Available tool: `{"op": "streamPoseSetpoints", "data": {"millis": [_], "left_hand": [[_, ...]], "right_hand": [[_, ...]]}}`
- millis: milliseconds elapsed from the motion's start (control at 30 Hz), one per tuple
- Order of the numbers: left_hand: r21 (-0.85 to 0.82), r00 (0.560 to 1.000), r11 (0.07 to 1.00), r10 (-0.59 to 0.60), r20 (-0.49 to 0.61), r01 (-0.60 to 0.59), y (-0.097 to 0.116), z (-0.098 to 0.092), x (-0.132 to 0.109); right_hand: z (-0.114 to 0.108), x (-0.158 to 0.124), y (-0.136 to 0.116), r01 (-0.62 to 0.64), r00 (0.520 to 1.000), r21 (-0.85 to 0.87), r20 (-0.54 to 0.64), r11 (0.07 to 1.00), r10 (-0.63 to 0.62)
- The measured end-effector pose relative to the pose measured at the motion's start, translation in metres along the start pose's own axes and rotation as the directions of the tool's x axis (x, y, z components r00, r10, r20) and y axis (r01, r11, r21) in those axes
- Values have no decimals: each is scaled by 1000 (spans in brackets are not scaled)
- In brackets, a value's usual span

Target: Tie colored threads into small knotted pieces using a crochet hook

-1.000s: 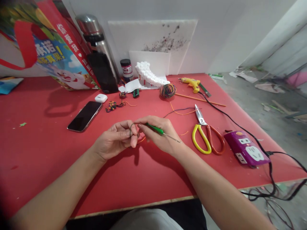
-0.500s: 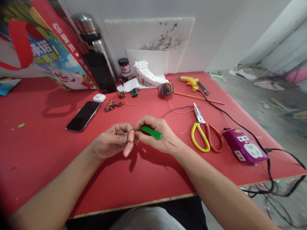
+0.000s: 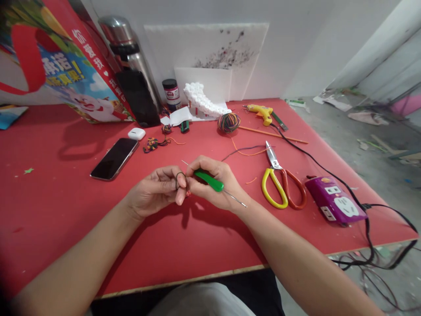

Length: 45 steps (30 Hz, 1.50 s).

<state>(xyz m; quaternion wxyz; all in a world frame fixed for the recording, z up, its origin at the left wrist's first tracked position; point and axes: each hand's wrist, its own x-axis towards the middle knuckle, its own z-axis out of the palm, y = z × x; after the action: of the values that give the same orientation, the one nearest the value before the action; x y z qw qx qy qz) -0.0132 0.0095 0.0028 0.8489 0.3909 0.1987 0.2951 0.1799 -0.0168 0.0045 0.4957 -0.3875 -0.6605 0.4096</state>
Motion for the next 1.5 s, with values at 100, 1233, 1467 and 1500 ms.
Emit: {"op": "streamPoseSetpoints", "data": {"millis": [100, 1233, 1467, 1500], "left_hand": [[-31, 1000, 999, 16, -18, -16, 0, -1, 0], [5, 913, 958, 275, -303, -287, 8, 7, 2], [-9, 895, 947, 301, -329, -322, 9, 7, 1], [-17, 896, 947, 297, -331, -320, 9, 7, 0]], "right_hand": [[1, 0, 0, 22, 1000, 28, -4, 999, -22], [-20, 8, 5, -178, 921, 169, -317, 969, 225], [-13, 0, -12, 129, 854, 132, -518, 983, -42], [-13, -2, -14, 132, 866, 127, -496, 983, -52]]}}
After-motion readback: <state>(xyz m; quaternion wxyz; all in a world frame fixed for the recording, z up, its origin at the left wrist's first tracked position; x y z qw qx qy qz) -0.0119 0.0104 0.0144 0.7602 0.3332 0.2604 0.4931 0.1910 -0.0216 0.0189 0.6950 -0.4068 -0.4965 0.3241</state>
